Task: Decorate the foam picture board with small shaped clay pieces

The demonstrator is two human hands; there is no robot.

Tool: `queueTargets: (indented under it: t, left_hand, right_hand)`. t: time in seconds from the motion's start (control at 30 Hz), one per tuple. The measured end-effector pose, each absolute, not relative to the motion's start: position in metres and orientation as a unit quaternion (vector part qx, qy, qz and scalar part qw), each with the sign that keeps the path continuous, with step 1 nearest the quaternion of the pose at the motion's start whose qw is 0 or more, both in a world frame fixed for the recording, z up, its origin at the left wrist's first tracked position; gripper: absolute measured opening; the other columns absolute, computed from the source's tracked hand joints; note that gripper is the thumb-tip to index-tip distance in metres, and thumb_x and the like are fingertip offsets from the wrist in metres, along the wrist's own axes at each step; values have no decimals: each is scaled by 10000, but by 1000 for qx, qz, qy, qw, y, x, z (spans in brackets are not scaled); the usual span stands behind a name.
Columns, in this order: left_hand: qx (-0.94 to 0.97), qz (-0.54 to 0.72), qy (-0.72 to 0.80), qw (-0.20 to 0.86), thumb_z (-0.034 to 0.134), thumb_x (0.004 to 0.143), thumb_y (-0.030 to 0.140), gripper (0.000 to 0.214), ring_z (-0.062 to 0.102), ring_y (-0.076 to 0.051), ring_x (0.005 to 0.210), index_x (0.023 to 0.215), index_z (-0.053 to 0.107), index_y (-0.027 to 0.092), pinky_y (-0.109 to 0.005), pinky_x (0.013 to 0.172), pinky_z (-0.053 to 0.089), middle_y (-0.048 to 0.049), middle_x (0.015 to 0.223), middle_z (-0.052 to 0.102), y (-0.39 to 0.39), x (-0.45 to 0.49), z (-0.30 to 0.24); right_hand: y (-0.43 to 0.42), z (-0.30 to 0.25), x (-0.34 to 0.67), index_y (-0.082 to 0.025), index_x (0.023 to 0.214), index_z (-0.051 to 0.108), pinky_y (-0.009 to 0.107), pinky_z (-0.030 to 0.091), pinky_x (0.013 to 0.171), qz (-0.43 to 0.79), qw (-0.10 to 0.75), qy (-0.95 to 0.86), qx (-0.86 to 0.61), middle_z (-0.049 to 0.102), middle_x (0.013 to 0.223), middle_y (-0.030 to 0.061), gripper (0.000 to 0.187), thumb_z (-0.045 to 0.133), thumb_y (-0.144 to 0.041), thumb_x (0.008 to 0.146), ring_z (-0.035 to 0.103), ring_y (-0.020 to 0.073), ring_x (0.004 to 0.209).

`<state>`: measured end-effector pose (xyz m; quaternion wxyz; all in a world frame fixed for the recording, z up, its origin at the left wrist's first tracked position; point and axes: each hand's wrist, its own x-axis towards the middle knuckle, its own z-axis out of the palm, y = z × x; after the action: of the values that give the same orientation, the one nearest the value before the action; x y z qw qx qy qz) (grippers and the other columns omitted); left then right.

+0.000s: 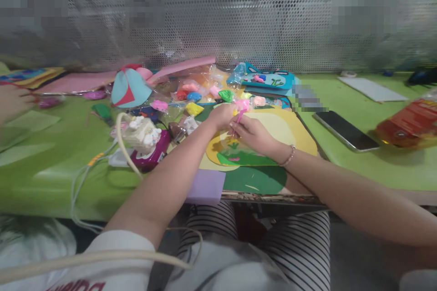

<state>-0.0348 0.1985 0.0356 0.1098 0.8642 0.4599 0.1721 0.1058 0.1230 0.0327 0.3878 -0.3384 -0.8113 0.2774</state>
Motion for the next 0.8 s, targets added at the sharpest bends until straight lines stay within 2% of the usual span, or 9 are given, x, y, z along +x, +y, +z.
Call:
queueTargets:
  t: [0.27,0.5,0.8]
  left_hand:
    - [855,209,457,131,524,658,400,233,476,-149,583,585,455,190,-279,558,332,1,573,514,198,-33,34]
    - [855,201,459,131,519,620,417,225,441,-159,612,625,444,205,-294,587,306,-4,613,495,202,-33,31]
    - [852,192,468,131,510,638,407,213,461,-165,636,651,473,198,-293,600,324,-13,636,530,201,-33,32]
  right_hand:
    - [123,35,112,-201,690,449,262,400,606,225,371,-859,-272,518,631,-2,218,411,-207,904,491,127,606]
    - [126,30,110,-202,739,454,262,392,611,188,372,-877,-237,509,672,5,197,392,-200,926,483,137,641]
    - [125,32,111,-204,744,452,267,394,614,187,372,-877,-239,506,683,7,198,389,-200,932,484,141,659]
